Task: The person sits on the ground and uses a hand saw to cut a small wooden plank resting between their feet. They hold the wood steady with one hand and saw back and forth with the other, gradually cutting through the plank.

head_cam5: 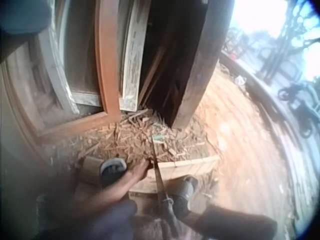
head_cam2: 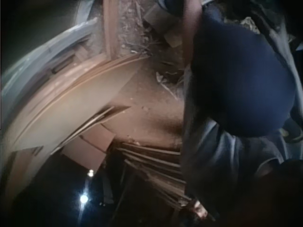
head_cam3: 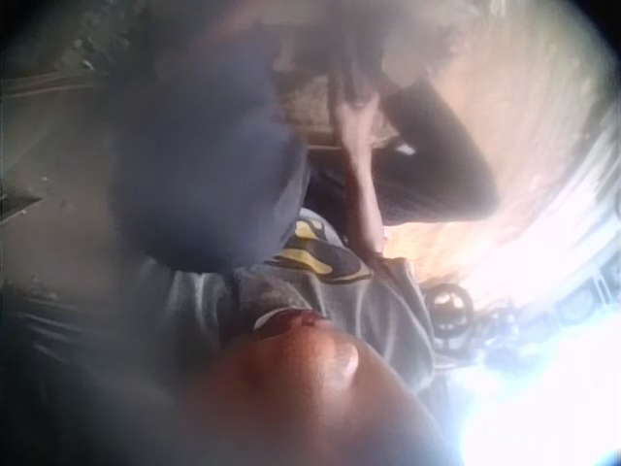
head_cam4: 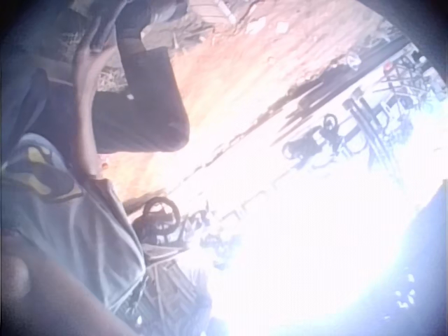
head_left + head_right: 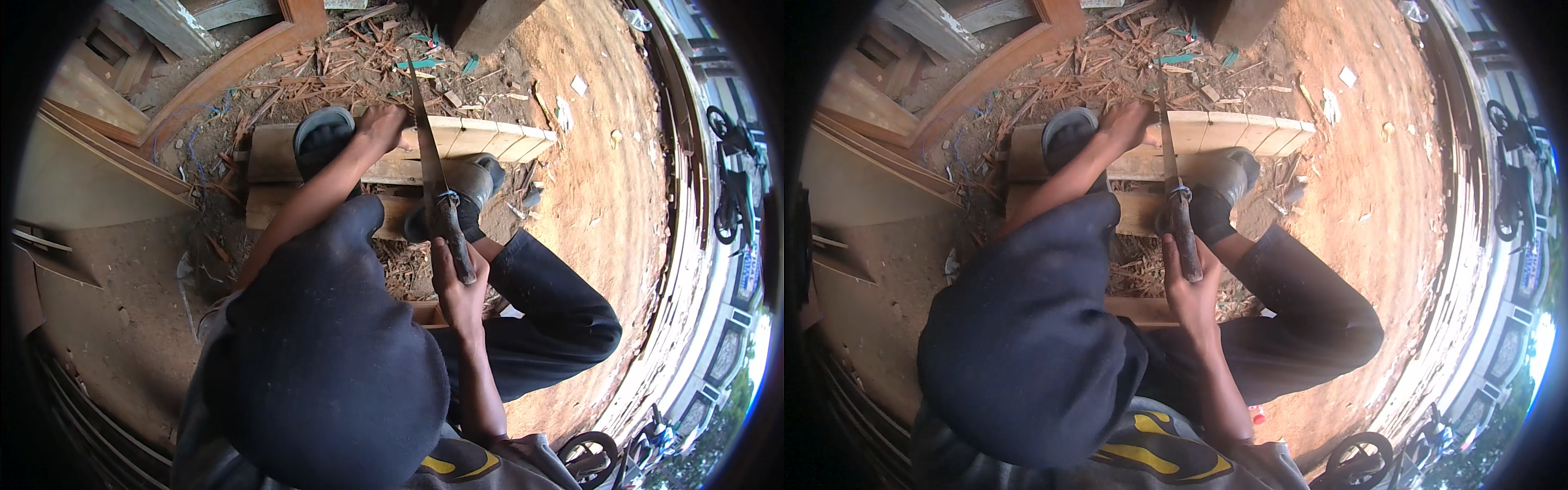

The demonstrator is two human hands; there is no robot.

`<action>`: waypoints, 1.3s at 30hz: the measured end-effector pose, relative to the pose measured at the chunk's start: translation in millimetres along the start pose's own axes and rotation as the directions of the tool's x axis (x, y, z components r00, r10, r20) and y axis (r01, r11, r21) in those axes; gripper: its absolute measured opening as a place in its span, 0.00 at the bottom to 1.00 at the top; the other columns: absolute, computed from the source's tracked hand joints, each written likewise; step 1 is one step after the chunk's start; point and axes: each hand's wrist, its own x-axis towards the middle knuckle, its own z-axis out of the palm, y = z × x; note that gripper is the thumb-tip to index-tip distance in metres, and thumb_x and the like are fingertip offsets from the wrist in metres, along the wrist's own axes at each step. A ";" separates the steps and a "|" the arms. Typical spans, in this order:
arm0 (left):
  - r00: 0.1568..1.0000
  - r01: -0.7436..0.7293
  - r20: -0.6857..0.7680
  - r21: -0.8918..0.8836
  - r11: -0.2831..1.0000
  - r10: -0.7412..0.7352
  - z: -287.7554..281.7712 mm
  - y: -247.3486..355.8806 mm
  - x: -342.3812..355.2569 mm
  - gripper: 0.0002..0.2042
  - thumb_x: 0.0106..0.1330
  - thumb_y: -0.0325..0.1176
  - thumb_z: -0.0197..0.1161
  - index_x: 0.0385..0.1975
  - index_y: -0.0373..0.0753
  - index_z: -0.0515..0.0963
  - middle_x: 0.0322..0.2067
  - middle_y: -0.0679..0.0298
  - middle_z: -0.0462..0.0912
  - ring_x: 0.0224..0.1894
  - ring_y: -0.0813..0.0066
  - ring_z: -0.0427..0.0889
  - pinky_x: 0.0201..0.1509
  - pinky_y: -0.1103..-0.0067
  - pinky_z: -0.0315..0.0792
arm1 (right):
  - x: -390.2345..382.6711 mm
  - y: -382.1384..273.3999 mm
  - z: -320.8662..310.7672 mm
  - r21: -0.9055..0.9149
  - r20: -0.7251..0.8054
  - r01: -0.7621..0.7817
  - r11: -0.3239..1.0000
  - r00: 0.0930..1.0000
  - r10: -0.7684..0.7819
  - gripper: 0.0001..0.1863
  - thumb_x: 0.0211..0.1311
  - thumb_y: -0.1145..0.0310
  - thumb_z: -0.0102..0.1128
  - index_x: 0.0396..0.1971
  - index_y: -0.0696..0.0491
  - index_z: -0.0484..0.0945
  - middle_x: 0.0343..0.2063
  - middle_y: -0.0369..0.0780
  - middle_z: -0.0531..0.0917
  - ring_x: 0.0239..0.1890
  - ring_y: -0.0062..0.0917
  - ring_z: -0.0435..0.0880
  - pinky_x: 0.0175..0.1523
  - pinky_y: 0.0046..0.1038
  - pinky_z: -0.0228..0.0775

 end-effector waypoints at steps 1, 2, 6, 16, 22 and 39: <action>0.999 -0.008 -0.044 0.060 0.998 0.011 0.4 4.1 -3.7 0.31 0.41 0.55 0.75 0.37 0.34 0.79 0.36 0.51 0.83 0.41 0.55 0.83 0.45 0.65 0.76 | -13.9 3.1 -5.0 -0.013 -0.008 -0.006 1.000 1.000 0.006 0.13 0.69 0.65 0.57 0.30 0.61 0.77 0.17 0.29 0.70 0.22 0.09 0.63 0.25 0.20 0.54; 0.997 -0.013 -0.080 0.118 0.993 0.022 3.4 7.4 -8.0 0.31 0.40 0.56 0.75 0.37 0.35 0.79 0.35 0.53 0.83 0.40 0.59 0.84 0.45 0.68 0.76 | -31.3 6.2 -10.4 -0.040 -0.012 -0.010 0.999 1.000 0.009 0.13 0.69 0.66 0.57 0.30 0.61 0.77 0.18 0.28 0.70 0.22 0.09 0.63 0.25 0.19 0.54; 0.999 -0.013 -0.034 0.067 0.998 0.016 9.2 1.1 5.1 0.32 0.38 0.55 0.77 0.36 0.34 0.79 0.37 0.53 0.84 0.38 0.58 0.84 0.45 0.67 0.77 | -33.5 5.8 -17.1 -0.031 -0.016 -0.048 0.998 0.999 0.047 0.11 0.69 0.67 0.56 0.31 0.61 0.77 0.17 0.28 0.69 0.21 0.09 0.63 0.25 0.19 0.54; 1.000 0.015 0.001 0.063 0.998 -0.015 6.5 1.5 5.4 0.33 0.39 0.56 0.76 0.39 0.35 0.79 0.39 0.54 0.82 0.45 0.56 0.81 0.49 0.64 0.74 | -36.0 1.2 -19.7 -0.055 0.001 -0.017 0.998 1.000 0.017 0.10 0.68 0.68 0.56 0.32 0.60 0.77 0.19 0.29 0.72 0.25 0.09 0.67 0.28 0.18 0.58; 0.999 0.003 0.037 0.008 1.000 -0.004 11.8 0.8 6.2 0.33 0.40 0.56 0.76 0.38 0.34 0.78 0.39 0.52 0.82 0.45 0.53 0.81 0.47 0.63 0.74 | -1.1 -12.9 -4.3 -0.011 -0.007 -0.009 1.000 1.000 0.009 0.12 0.68 0.66 0.56 0.28 0.60 0.75 0.17 0.28 0.67 0.21 0.10 0.60 0.24 0.20 0.53; 0.993 -0.029 -0.106 0.154 0.988 0.046 35.5 17.3 -8.1 0.19 0.52 0.21 0.59 0.47 0.34 0.73 0.34 0.59 0.80 0.40 0.60 0.78 0.48 0.69 0.68 | -64.0 -40.5 -35.3 -0.063 -0.054 -0.093 0.994 0.995 0.090 0.13 0.67 0.65 0.59 0.28 0.60 0.76 0.18 0.28 0.69 0.24 0.10 0.62 0.27 0.20 0.54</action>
